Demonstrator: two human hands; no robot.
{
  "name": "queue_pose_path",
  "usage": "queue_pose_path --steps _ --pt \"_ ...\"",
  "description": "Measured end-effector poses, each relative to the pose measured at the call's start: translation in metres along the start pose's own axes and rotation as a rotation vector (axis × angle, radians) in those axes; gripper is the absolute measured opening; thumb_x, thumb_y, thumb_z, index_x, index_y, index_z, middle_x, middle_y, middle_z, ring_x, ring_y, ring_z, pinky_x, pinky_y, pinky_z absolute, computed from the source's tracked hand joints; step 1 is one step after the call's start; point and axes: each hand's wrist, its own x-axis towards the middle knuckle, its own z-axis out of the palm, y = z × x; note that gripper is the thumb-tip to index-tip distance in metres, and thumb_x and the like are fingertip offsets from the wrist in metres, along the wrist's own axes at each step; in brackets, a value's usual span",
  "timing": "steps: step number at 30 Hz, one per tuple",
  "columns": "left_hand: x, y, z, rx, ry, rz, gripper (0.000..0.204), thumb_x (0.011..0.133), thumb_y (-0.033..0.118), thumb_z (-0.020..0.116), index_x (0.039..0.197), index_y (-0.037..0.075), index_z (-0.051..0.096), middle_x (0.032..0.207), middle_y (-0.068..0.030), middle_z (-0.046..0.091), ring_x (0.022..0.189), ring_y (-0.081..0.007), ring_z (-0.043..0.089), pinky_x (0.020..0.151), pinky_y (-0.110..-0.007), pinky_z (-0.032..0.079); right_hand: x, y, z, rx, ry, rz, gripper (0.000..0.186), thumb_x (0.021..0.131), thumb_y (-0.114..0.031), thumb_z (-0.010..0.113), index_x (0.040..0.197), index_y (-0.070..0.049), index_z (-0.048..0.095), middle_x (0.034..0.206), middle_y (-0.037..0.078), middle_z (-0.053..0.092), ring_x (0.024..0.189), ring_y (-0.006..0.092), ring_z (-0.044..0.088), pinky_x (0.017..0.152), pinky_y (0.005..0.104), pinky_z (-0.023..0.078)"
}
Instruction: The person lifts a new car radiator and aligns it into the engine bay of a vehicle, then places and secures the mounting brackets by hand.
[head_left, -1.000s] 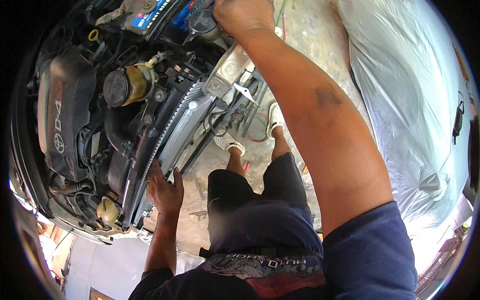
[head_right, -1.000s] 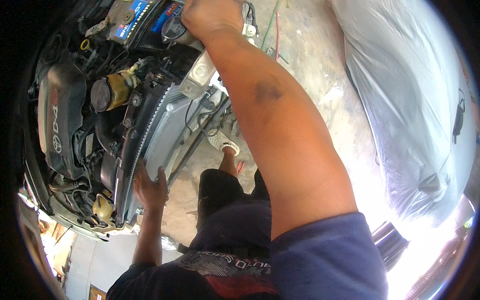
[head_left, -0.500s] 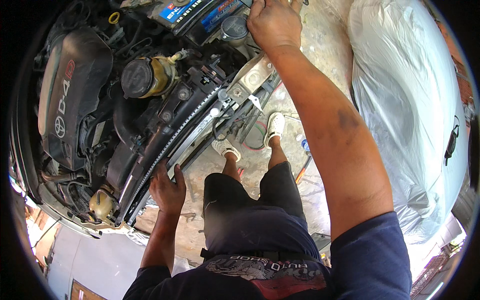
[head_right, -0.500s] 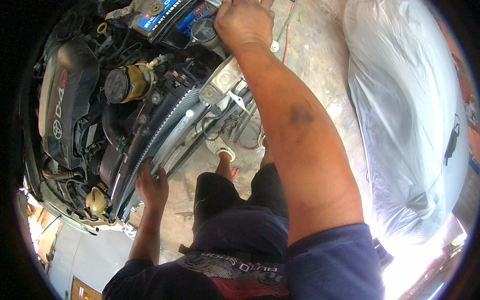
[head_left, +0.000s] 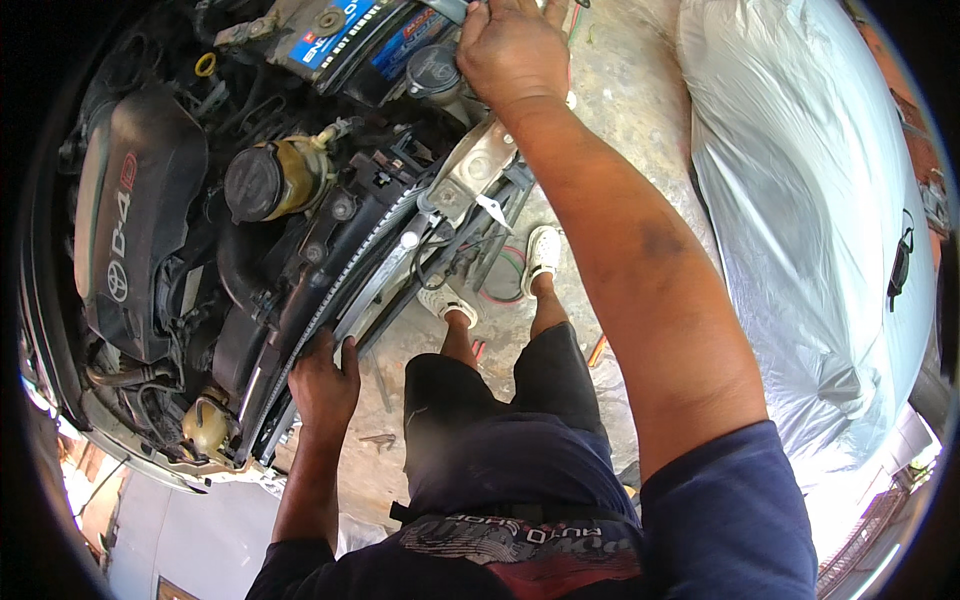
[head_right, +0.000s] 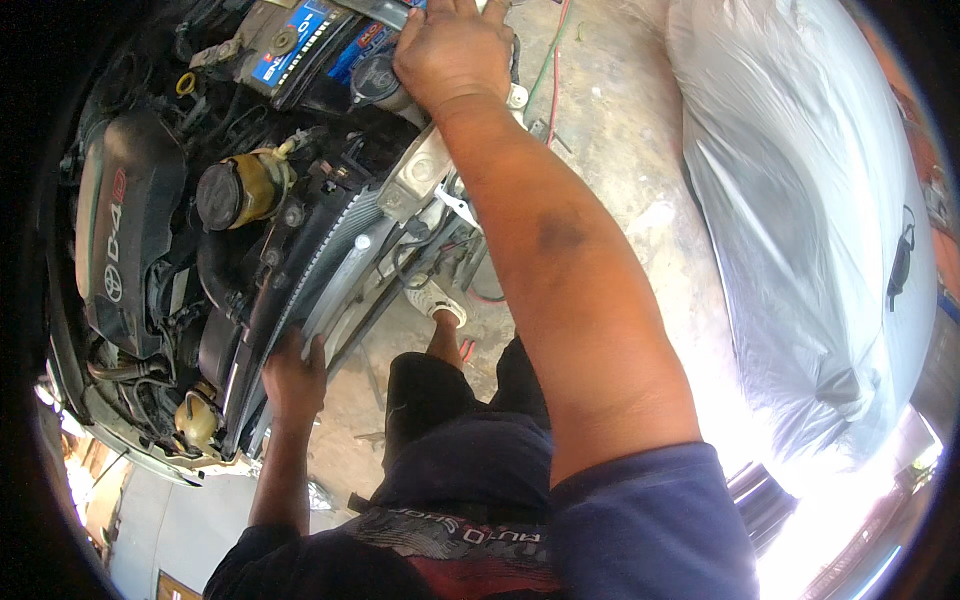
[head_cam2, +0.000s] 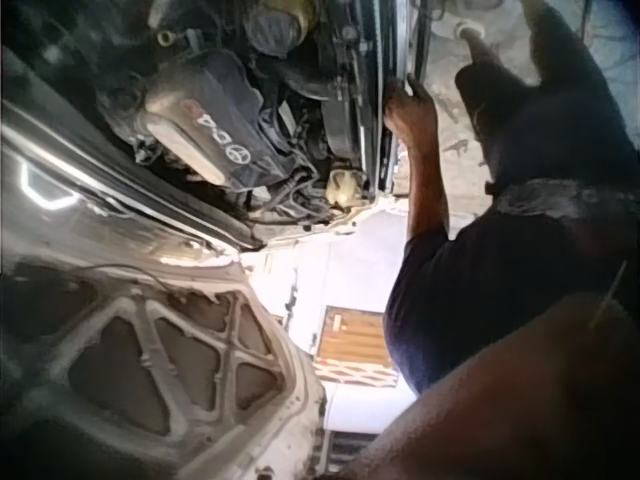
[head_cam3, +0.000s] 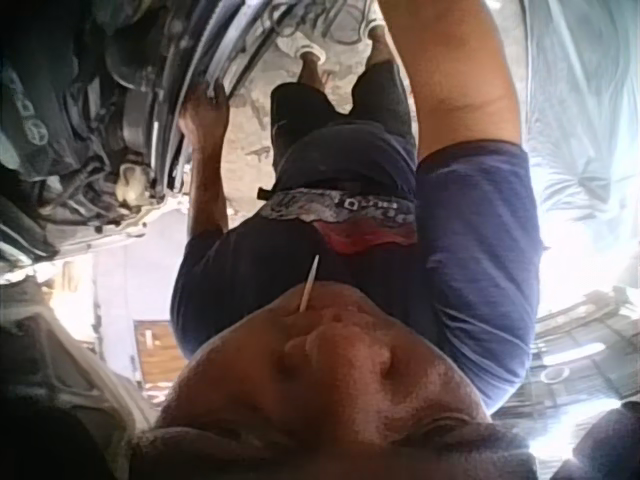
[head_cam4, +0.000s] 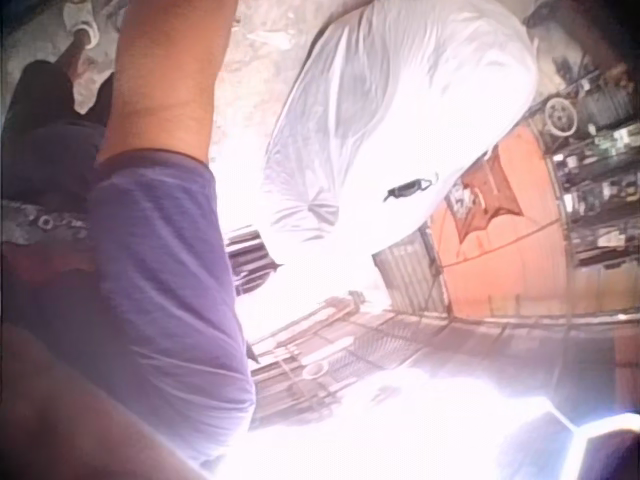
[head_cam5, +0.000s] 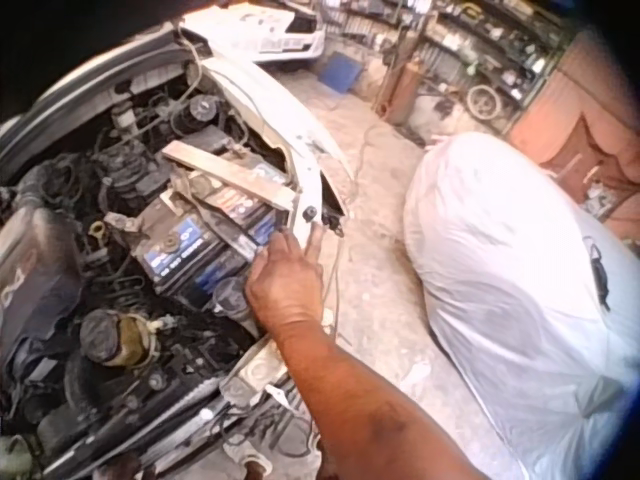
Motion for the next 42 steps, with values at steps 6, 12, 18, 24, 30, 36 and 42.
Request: queue_pose_path --steps 6,12,18,24,30,36,42 --pt "0.004 -0.008 0.014 -0.089 -0.032 -0.013 0.046 0.098 0.032 0.067 0.127 -0.004 0.06 0.101 -0.0308 0.07 0.095 -0.0498 0.068 0.085 -0.056 0.053 0.001 0.001 -0.002 0.011 -0.009 0.02 0.038 0.1 -0.026 0.053 0.124 0.002 0.062 0.142 0.019 0.059 0.147 0.0553 0.032 0.109 0.0617 0.044" --pt "0.006 -0.009 0.017 -0.039 -0.034 -0.032 0.058 0.098 0.04 0.068 0.132 -0.005 0.056 0.115 -0.0345 0.067 0.106 -0.0523 0.066 0.092 -0.056 0.052 0.001 0.0 -0.008 -0.004 -0.071 0.042 0.04 0.097 -0.026 0.055 0.125 0.001 0.063 0.144 0.017 0.058 0.148 0.0505 0.034 0.105 0.063 0.044" --pt "0.01 -0.001 0.013 -0.118 -0.11 -0.122 0.064 0.098 0.047 0.067 0.136 -0.004 0.058 0.127 -0.0336 0.064 0.118 -0.0492 0.063 0.101 -0.05 0.05 0.002 0.003 -0.006 0.009 -0.036 0.03 0.039 0.098 -0.025 0.055 0.124 0.002 0.063 0.14 0.018 0.059 0.147 0.0516 0.034 0.108 0.0634 0.043" --pt "0.006 -0.006 0.033 -0.046 0.128 -0.097 0.06 0.099 0.046 0.067 0.135 -0.002 0.06 0.127 -0.0315 0.065 0.118 -0.0486 0.064 0.101 -0.05 0.051 0.002 -0.001 -0.006 0.054 -0.04 0.02 0.036 0.099 -0.025 0.053 0.12 0.003 0.063 0.139 0.02 0.06 0.147 0.0544 0.032 0.111 0.0622 0.041" --pt "0.005 -0.018 0.046 -0.082 0.127 -0.095 0.054 0.097 0.034 0.071 0.138 0.0 0.06 0.133 -0.029 0.063 0.126 -0.0469 0.06 0.11 -0.052 0.043 0.002 0.001 -0.003 0.031 0.012 -0.022 0.033 0.099 -0.023 0.053 0.117 0.002 0.064 0.14 0.021 0.06 0.146 0.0568 0.031 0.113 0.0602 0.04" --pt "0.012 -0.012 0.041 0.043 0.283 0.019 0.054 0.096 0.038 0.072 0.134 0.0 0.062 0.126 -0.0274 0.067 0.117 -0.0466 0.064 0.102 -0.051 0.049 0.002 0.0 -0.002 -0.017 0.035 -0.06 0.032 0.099 -0.023 0.053 0.117 0.001 0.065 0.132 0.022 0.063 0.142 0.0575 0.036 0.115 0.0572 0.04" --pt "0.01 -0.014 0.046 0.048 0.33 0.024 0.051 0.097 0.04 0.071 0.128 0.001 0.065 0.119 -0.0258 0.07 0.108 -0.0465 0.067 0.097 -0.052 0.052 0.001 0.001 0.001 -0.051 0.056 -0.088 0.034 0.1 -0.024 0.052 0.118 0.001 0.066 0.132 0.02 0.064 0.139 0.0562 0.041 0.117 0.0543 0.038"
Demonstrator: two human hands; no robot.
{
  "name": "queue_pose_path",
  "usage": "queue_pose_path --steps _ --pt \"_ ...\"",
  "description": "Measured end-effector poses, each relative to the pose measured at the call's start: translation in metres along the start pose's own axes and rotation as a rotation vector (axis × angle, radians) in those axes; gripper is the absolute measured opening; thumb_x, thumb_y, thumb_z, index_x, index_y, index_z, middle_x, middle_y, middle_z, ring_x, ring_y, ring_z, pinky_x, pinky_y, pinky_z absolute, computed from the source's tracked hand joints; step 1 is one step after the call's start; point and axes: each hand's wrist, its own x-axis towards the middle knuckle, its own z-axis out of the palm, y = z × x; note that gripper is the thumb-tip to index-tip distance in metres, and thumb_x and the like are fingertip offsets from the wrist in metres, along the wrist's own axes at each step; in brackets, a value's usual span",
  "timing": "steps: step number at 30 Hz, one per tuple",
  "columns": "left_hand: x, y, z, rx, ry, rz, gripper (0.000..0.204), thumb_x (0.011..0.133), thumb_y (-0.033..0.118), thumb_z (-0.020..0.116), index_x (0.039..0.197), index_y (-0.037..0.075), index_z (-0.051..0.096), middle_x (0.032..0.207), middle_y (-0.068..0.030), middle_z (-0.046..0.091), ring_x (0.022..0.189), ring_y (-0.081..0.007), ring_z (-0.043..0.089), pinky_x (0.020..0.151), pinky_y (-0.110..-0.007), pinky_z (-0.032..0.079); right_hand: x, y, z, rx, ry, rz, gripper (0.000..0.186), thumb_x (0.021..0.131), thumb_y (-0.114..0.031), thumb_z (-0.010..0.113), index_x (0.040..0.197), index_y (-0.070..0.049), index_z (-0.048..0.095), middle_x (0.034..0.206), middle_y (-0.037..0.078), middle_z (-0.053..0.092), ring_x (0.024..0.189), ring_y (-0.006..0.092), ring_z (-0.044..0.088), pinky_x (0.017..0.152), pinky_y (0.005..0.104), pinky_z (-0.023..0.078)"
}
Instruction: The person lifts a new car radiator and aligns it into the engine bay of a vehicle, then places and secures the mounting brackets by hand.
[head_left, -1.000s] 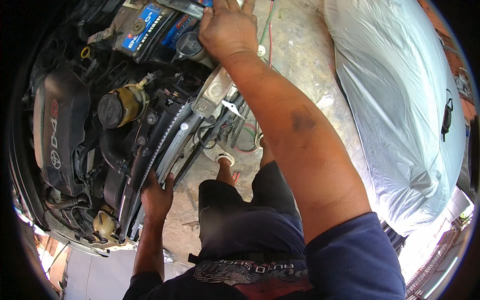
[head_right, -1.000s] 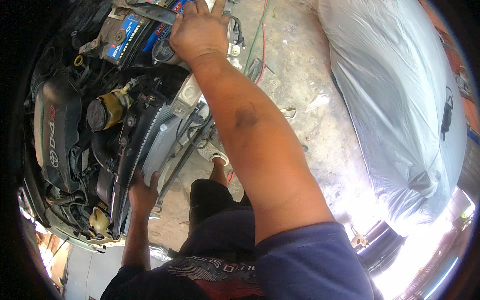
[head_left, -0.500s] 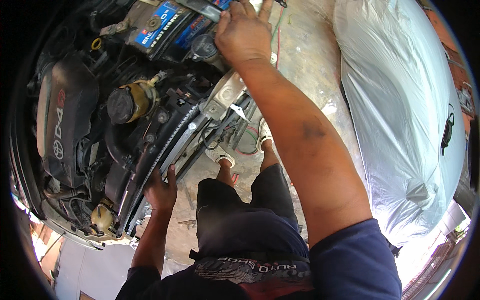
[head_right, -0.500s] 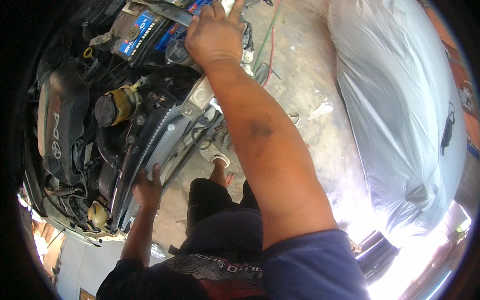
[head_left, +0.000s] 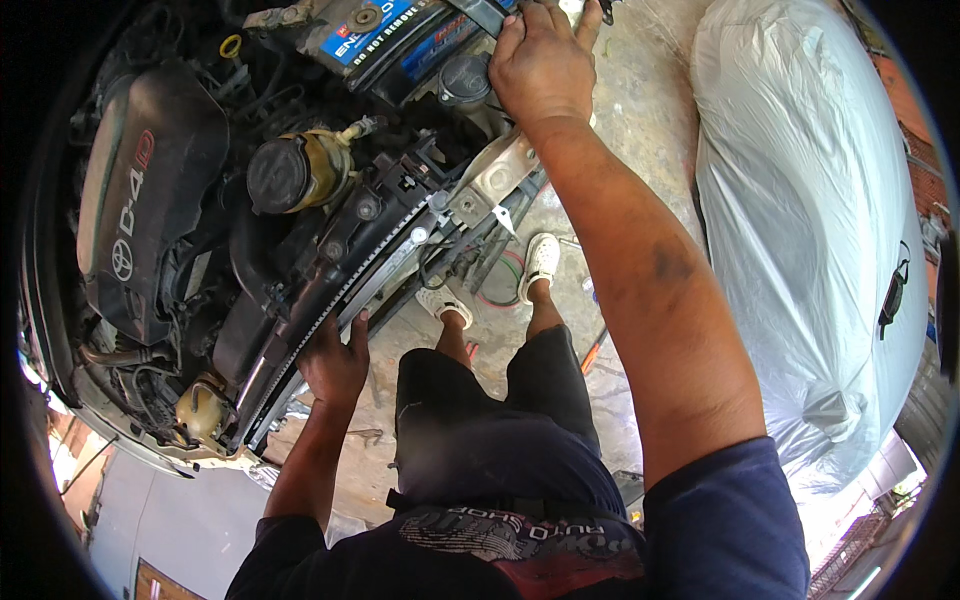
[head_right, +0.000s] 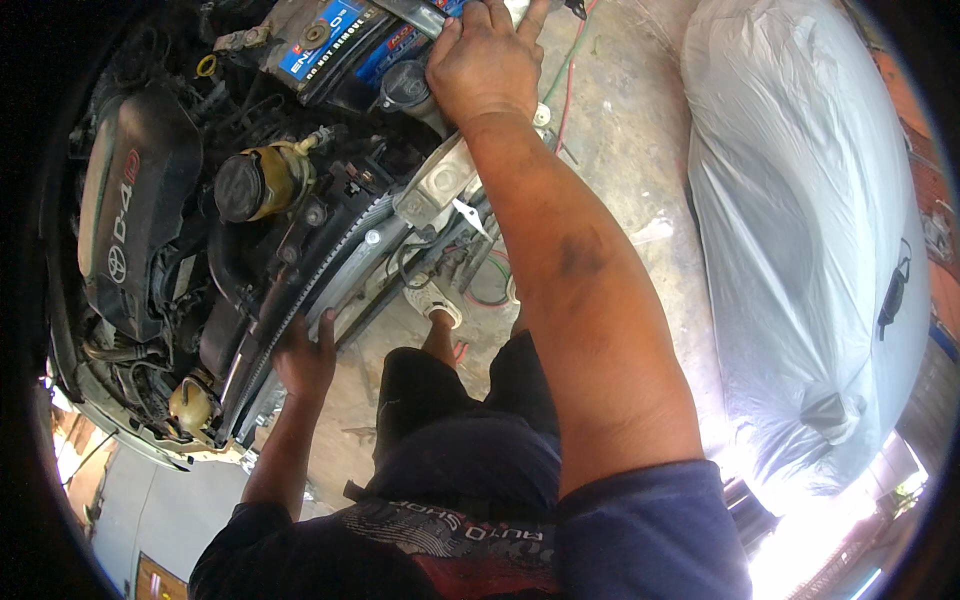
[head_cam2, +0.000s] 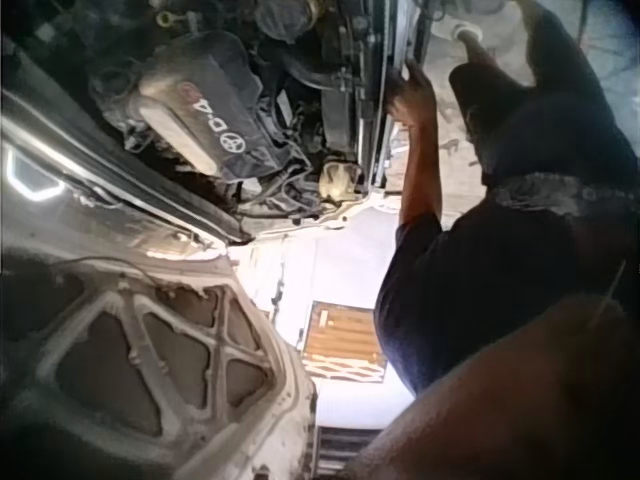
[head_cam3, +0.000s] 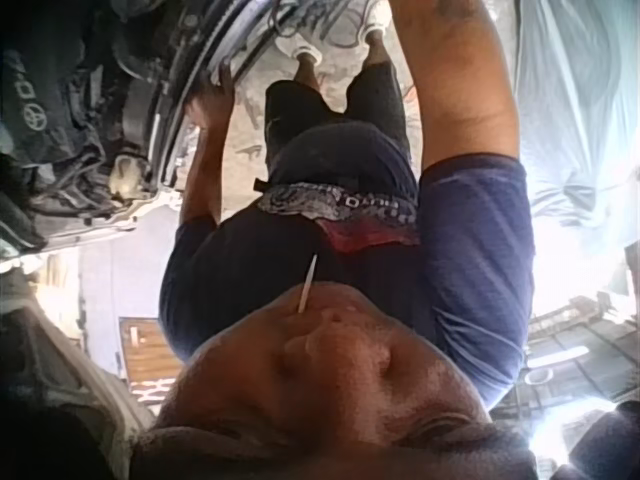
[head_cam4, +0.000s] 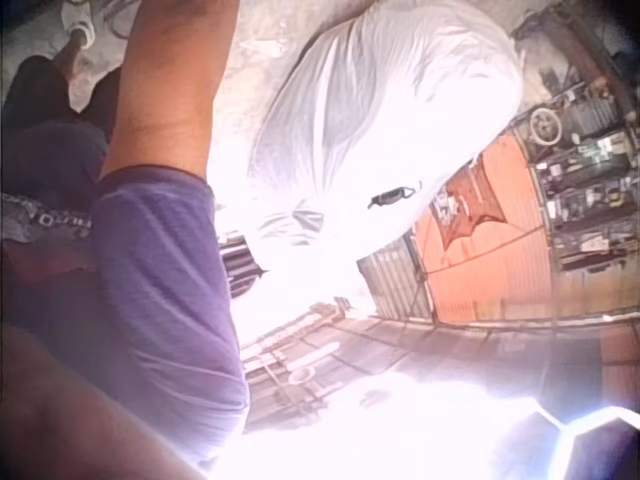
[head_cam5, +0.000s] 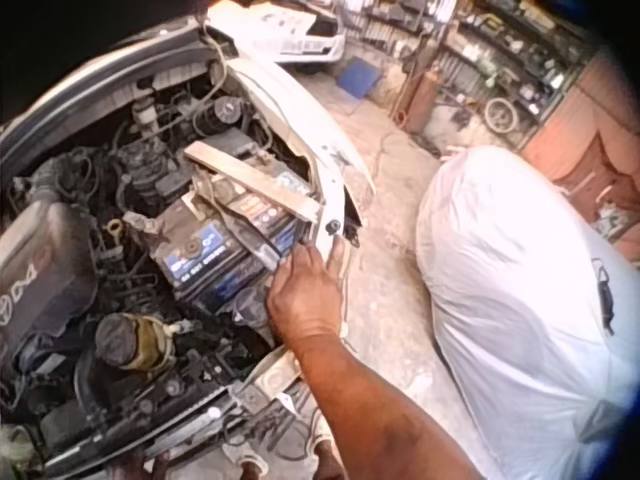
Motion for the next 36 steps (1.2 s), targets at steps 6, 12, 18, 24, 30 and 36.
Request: queue_pose_path --steps 6,12,18,24,30,36 --pt "-0.01 -0.013 0.007 -0.059 -0.128 -0.088 0.053 0.096 0.038 0.073 0.133 0.001 0.064 0.127 -0.0267 0.067 0.118 -0.0461 0.064 0.103 -0.051 0.048 0.001 -0.002 -0.002 0.079 -0.043 0.058 0.034 0.1 -0.024 0.051 0.117 0.002 0.065 0.131 0.023 0.064 0.138 0.0562 0.042 0.121 0.0535 0.033" --pt "-0.006 -0.004 -0.001 -0.116 -0.069 -0.116 0.046 0.093 0.034 0.077 0.127 0.003 0.069 0.126 -0.0241 0.068 0.117 -0.0448 0.064 0.102 -0.05 0.049 0.001 -0.002 0.001 0.061 -0.015 0.012 0.033 0.1 -0.022 0.05 0.115 0.004 0.064 0.13 0.024 0.064 0.135 0.0573 0.044 0.122 0.0539 0.03" --pt "-0.001 0.006 -0.002 -0.061 0.027 -0.105 0.041 0.091 0.035 0.079 0.117 0.004 0.073 0.116 -0.0214 0.072 0.108 -0.0429 0.068 0.095 -0.048 0.053 -0.001 0.004 0.0 0.07 -0.003 0.013 0.033 0.1 -0.022 0.05 0.115 0.004 0.065 0.127 0.024 0.065 0.133 0.0554 0.047 0.123 0.0536 0.03" --pt "-0.002 0.002 -0.003 -0.073 -0.019 -0.102 0.054 0.088 0.033 0.081 0.132 0.005 0.067 0.137 -0.0221 0.064 0.127 -0.0414 0.06 0.109 -0.049 0.044 0.001 0.007 0.0 0.125 0.004 -0.042 0.032 0.099 -0.022 0.051 0.114 0.003 0.065 0.122 0.024 0.067 0.131 0.0548 0.049 0.119 0.0538 0.036" --pt "0.017 0.019 -0.024 -0.099 -0.007 -0.076 0.066 0.085 0.033 0.083 0.143 0.011 0.059 0.141 -0.0143 0.061 0.132 -0.0369 0.055 0.113 -0.051 0.038 0.003 0.015 0.013 -0.01 -0.004 -0.088 0.039 0.103 -0.029 0.046 0.119 -0.002 0.07 0.12 0.017 0.071 0.119 0.0353 0.063 0.128 0.0504 0.019" --pt "0.007 0.008 -0.014 -0.161 0.001 -0.125 0.063 0.088 0.041 0.079 0.142 0.014 0.061 0.14 -0.0096 0.063 0.129 -0.0344 0.058 0.112 -0.051 0.038 0.003 0.015 0.017 -0.006 -0.045 -0.124 0.036 0.101 -0.024 0.05 0.117 0.002 0.07 0.119 0.02 0.072 0.122 0.0386 0.061 0.127 0.0528 0.019"
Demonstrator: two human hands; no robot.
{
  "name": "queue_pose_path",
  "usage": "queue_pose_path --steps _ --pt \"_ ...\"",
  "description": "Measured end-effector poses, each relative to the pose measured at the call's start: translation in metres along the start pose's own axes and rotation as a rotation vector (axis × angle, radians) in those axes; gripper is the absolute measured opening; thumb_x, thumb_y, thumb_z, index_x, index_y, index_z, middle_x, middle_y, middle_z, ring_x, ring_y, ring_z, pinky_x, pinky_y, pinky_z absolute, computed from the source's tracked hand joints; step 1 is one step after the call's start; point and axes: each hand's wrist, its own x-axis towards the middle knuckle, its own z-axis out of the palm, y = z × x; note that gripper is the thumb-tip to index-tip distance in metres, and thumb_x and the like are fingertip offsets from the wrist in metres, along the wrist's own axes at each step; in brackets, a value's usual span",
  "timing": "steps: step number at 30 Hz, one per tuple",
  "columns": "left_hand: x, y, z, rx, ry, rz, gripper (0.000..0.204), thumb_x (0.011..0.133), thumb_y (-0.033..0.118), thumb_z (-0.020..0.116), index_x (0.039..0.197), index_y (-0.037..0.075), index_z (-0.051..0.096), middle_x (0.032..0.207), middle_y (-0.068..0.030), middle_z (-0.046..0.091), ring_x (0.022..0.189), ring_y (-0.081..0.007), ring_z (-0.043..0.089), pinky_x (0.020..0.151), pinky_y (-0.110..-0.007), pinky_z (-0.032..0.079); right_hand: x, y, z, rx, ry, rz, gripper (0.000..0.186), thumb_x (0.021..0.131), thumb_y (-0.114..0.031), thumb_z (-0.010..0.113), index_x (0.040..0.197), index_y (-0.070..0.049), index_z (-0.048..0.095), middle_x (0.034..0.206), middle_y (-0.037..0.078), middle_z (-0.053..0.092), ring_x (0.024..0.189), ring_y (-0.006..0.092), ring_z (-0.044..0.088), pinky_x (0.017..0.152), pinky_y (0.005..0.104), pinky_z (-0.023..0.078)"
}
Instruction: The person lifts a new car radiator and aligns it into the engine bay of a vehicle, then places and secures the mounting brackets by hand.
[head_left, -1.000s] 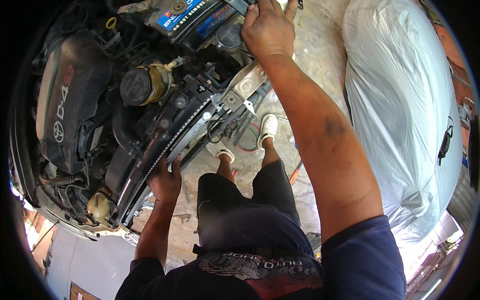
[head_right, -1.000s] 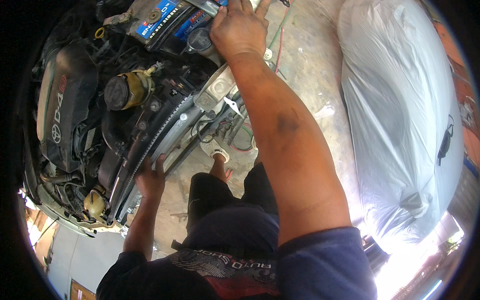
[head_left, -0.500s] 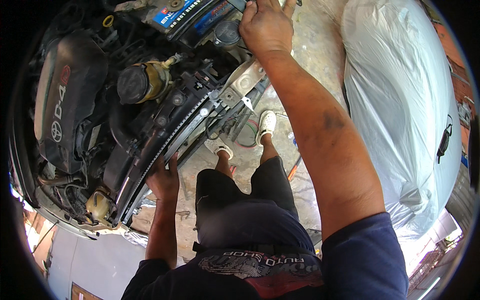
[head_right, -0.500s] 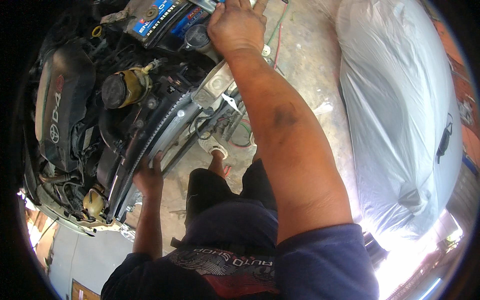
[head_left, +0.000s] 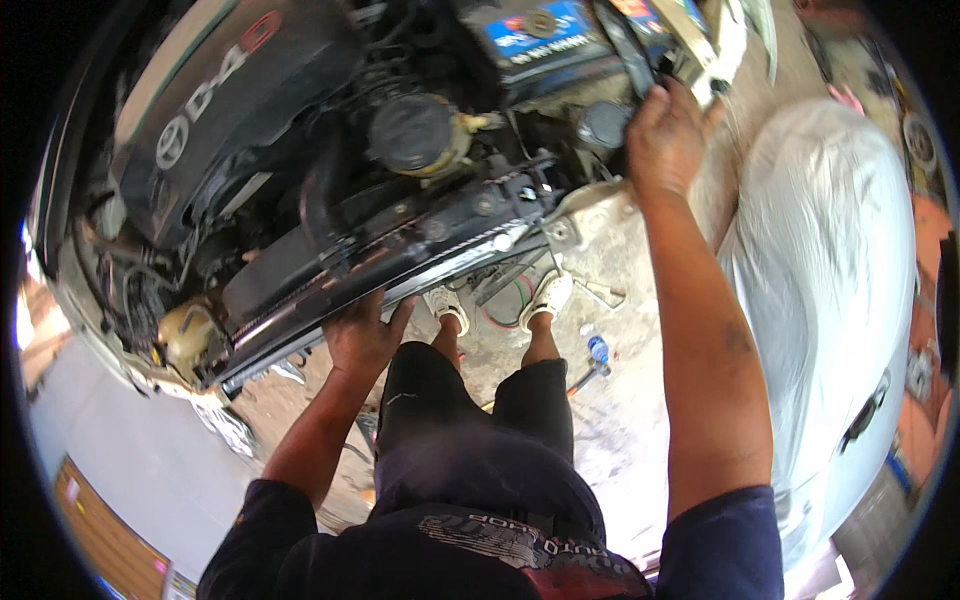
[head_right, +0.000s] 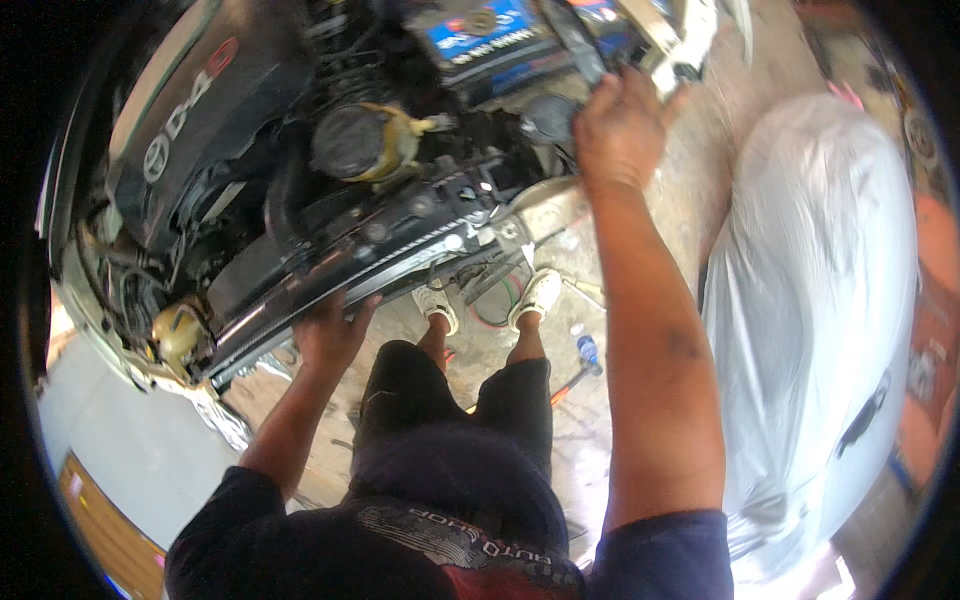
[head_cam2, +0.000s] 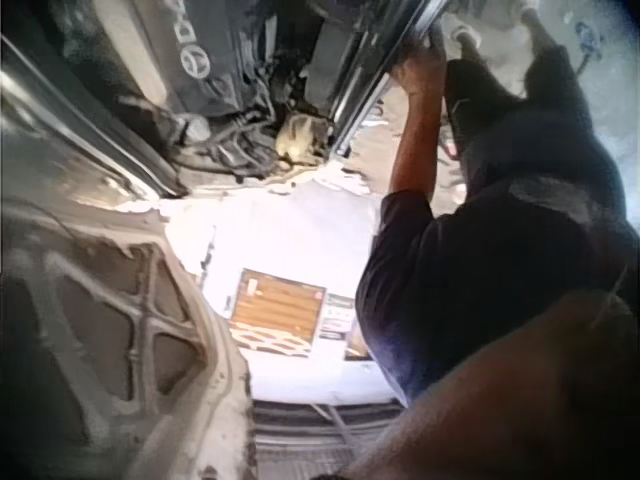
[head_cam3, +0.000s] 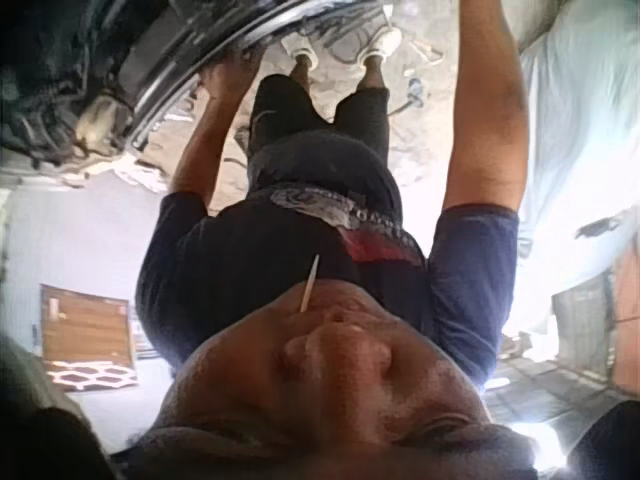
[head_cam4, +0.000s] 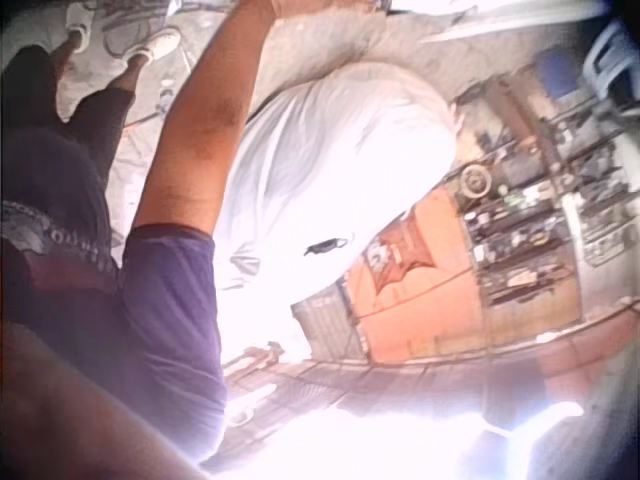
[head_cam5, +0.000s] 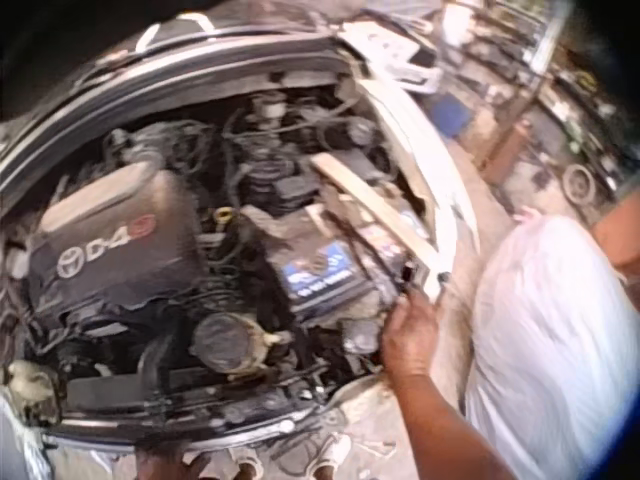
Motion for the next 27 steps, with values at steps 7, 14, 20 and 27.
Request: queue_pose_path --steps 7,14,20,27 --pt "-0.016 -0.014 0.0 -0.076 -0.128 -0.098 0.049 0.088 0.04 0.078 0.127 0.013 0.071 0.138 -0.0145 0.064 0.124 -0.0373 0.06 0.104 -0.05 0.045 0.0 0.004 0.0 -0.039 -0.056 -0.021 0.044 0.105 -0.032 0.042 0.122 -0.003 0.071 0.116 0.021 0.073 0.12 0.0454 0.058 0.123 0.0521 0.026" --pt "-0.021 -0.008 -0.008 -0.173 -0.158 -0.146 0.044 0.086 0.041 0.079 0.118 0.011 0.074 0.114 -0.0133 0.074 0.105 -0.0331 0.071 0.094 -0.047 0.053 0.001 0.007 0.0 -0.057 -0.154 0.11 0.047 0.106 -0.038 0.042 0.126 -0.004 0.068 0.13 0.024 0.066 0.135 0.0545 0.042 0.12 0.0535 0.029" --pt "-0.024 -0.013 -0.002 -0.105 -0.038 -0.043 0.041 0.092 0.047 0.072 0.114 0.012 0.072 0.108 -0.0077 0.073 0.102 -0.0306 0.069 0.089 -0.048 0.052 -0.002 0.009 0.002 -0.028 -0.099 0.074 0.046 0.106 -0.034 0.041 0.118 -0.001 0.07 0.126 0.029 0.066 0.138 0.0576 0.037 0.12 0.0565 0.028" --pt "-0.016 -0.013 -0.01 -0.067 -0.274 -0.104 0.051 0.086 0.033 0.077 0.132 0.014 0.067 0.122 -0.0155 0.071 0.112 -0.0355 0.068 0.096 -0.048 0.053 -0.001 0.012 0.004 -0.034 -0.075 0.078 0.051 0.106 -0.04 0.04 0.127 -0.004 0.07 0.128 0.028 0.066 0.136 0.0556 0.042 0.118 0.0547 0.031"
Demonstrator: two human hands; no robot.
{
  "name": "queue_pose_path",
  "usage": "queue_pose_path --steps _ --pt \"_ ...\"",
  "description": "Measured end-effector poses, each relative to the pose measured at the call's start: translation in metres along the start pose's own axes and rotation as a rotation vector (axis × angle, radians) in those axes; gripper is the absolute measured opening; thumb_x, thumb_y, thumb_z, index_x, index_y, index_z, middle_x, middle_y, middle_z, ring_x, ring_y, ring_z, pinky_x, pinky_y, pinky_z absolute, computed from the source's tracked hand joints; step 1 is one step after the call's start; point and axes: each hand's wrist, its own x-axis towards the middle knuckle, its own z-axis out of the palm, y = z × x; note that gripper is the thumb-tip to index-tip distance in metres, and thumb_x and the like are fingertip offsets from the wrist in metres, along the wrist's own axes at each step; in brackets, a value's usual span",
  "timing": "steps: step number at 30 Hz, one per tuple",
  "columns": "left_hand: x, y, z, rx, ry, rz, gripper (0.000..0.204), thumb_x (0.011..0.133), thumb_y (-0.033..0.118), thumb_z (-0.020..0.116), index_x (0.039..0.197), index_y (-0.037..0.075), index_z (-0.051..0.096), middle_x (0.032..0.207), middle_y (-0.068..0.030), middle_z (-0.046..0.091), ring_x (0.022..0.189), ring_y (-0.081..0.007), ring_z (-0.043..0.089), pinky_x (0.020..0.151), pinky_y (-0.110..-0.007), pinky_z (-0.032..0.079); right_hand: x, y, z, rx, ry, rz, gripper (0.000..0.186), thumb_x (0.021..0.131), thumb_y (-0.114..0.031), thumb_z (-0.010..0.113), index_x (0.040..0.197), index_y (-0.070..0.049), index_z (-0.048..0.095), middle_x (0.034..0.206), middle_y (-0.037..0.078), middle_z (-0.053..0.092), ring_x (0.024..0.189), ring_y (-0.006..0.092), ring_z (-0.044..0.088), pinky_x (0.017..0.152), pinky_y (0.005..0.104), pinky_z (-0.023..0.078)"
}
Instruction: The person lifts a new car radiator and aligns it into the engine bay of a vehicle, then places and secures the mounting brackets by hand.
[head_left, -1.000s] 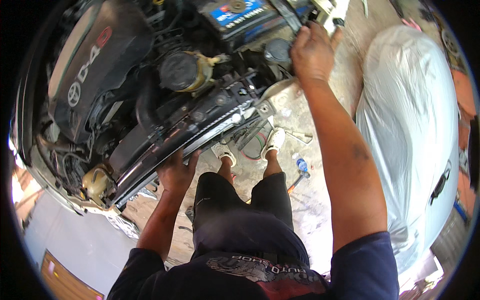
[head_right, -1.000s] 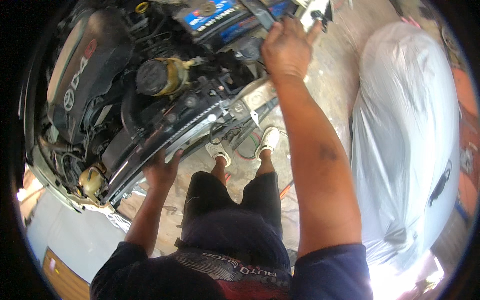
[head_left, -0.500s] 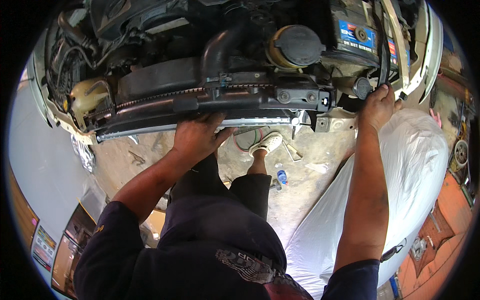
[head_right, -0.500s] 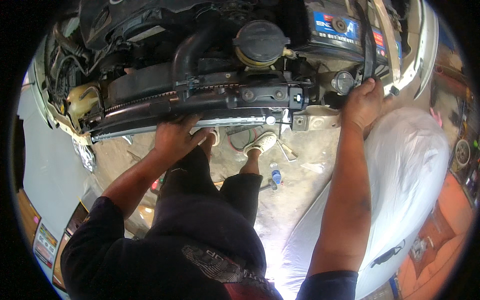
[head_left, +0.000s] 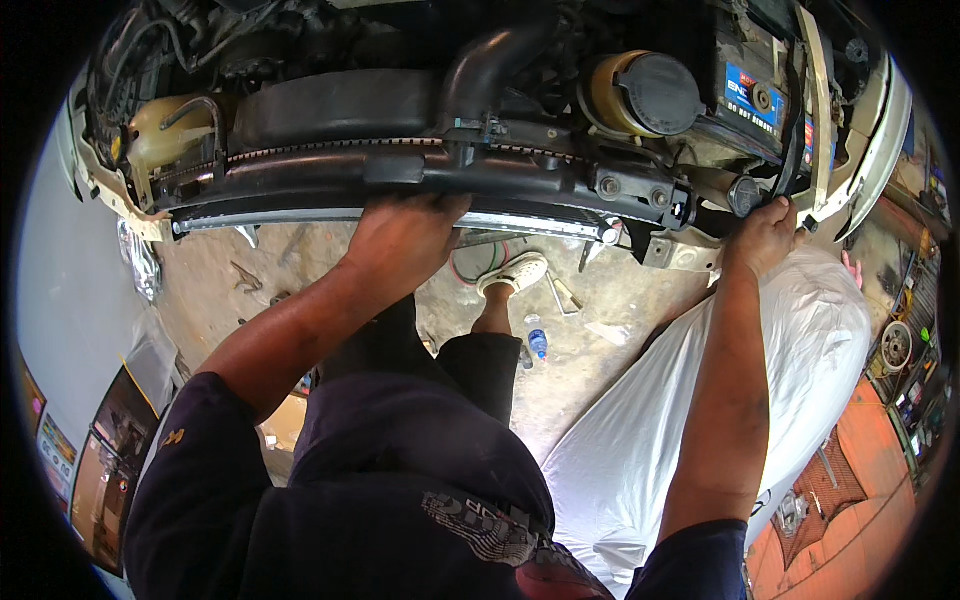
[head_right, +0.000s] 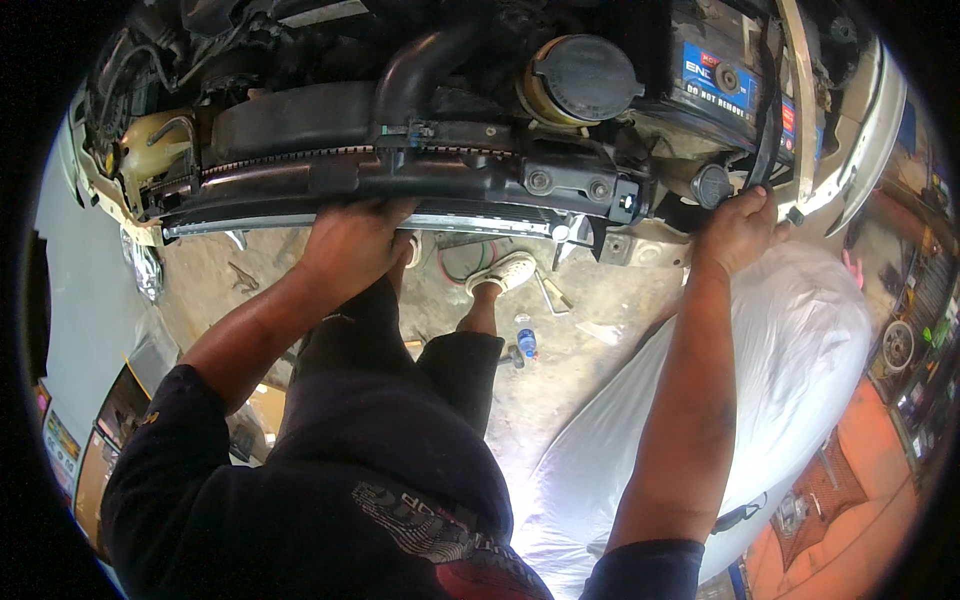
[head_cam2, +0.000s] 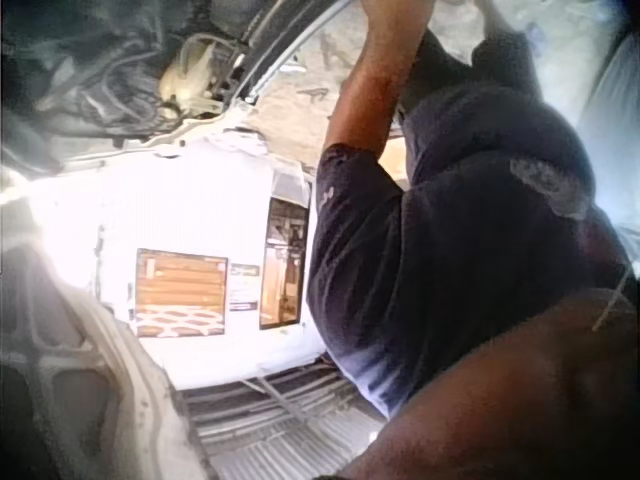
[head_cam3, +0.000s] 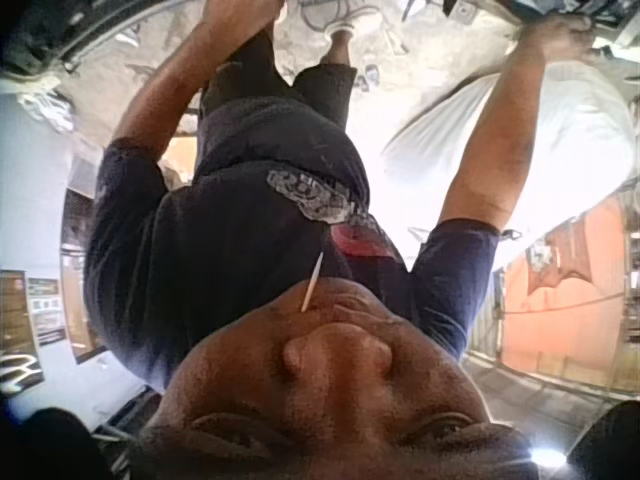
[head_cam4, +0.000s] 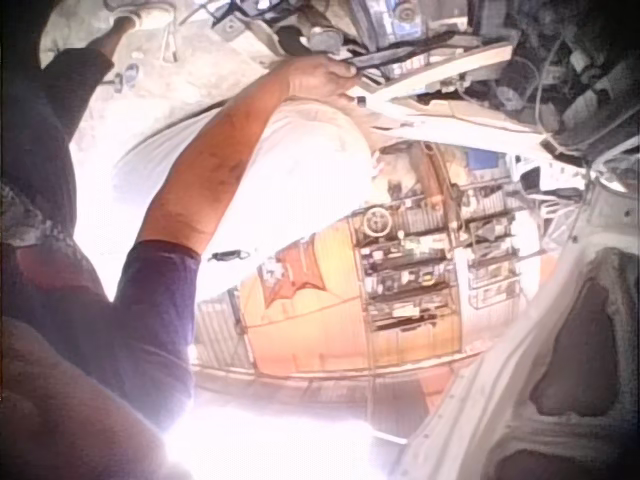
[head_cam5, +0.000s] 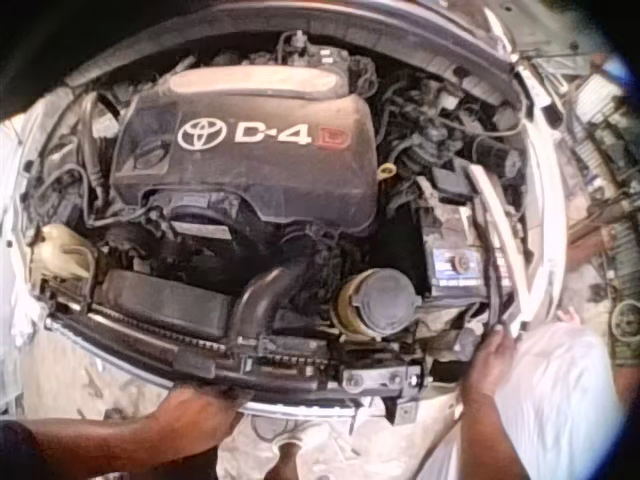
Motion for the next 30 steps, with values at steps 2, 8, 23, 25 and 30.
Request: queue_pose_path --steps 2,8,23,25,30 --pt "0.0 0.001 -0.003 0.062 -0.054 0.003 0.052 0.087 0.031 0.076 0.134 0.013 0.065 0.122 -0.0161 0.071 0.113 -0.0354 0.068 0.096 -0.048 0.053 0.001 -0.002 -0.002 0.014 -0.052 0.0 0.048 0.106 -0.036 0.04 0.123 -0.002 0.069 0.129 0.03 0.064 0.138 0.0578 0.036 0.117 0.057 0.03" --pt "0.003 0.008 -0.002 -0.029 0.09 0.016 0.041 0.091 0.029 0.072 0.124 0.005 0.069 0.111 -0.0158 0.072 0.108 -0.0342 0.068 0.094 -0.046 0.053 0.003 0.001 -0.002 -0.014 -0.066 -0.033 0.05 0.107 -0.037 0.037 0.122 -0.002 0.07 0.126 0.029 0.066 0.129 0.0567 0.044 0.116 0.0571 0.03" --pt "0.008 -0.001 0.016 0.093 0.163 0.025 0.062 0.093 0.058 0.067 0.139 0.016 0.062 0.122 -0.013 0.071 0.116 -0.0327 0.065 0.103 -0.05 0.046 0.004 0.002 -0.002 -0.055 -0.061 -0.051 0.055 0.105 -0.039 0.035 0.12 0.0 0.07 0.124 0.028 0.068 0.12 0.0501 0.052 0.109 0.0527 0.037" --pt "0.009 0.001 0.012 0.09 0.149 0.019 0.061 0.093 0.057 0.067 0.138 0.016 0.063 0.123 -0.0123 0.071 0.115 -0.0318 0.065 0.102 -0.05 0.047 0.005 0.002 -0.003 -0.065 -0.066 -0.019 0.056 0.106 -0.04 0.035 0.121 0.0 0.07 0.126 0.028 0.067 0.121 0.05 0.052 0.109 0.0525 0.038" --pt "0.011 0.0 0.015 0.089 0.277 0.048 0.059 0.094 0.056 0.067 0.136 0.016 0.064 0.122 -0.0113 0.071 0.114 -0.03 0.066 0.1 -0.047 0.049 0.002 -0.005 -0.006 -0.035 -0.1 0.018 0.057 0.106 -0.041 0.033 0.125 0.0 0.068 0.128 0.027 0.066 0.121 0.0499 0.052 0.108 0.0529 0.039"
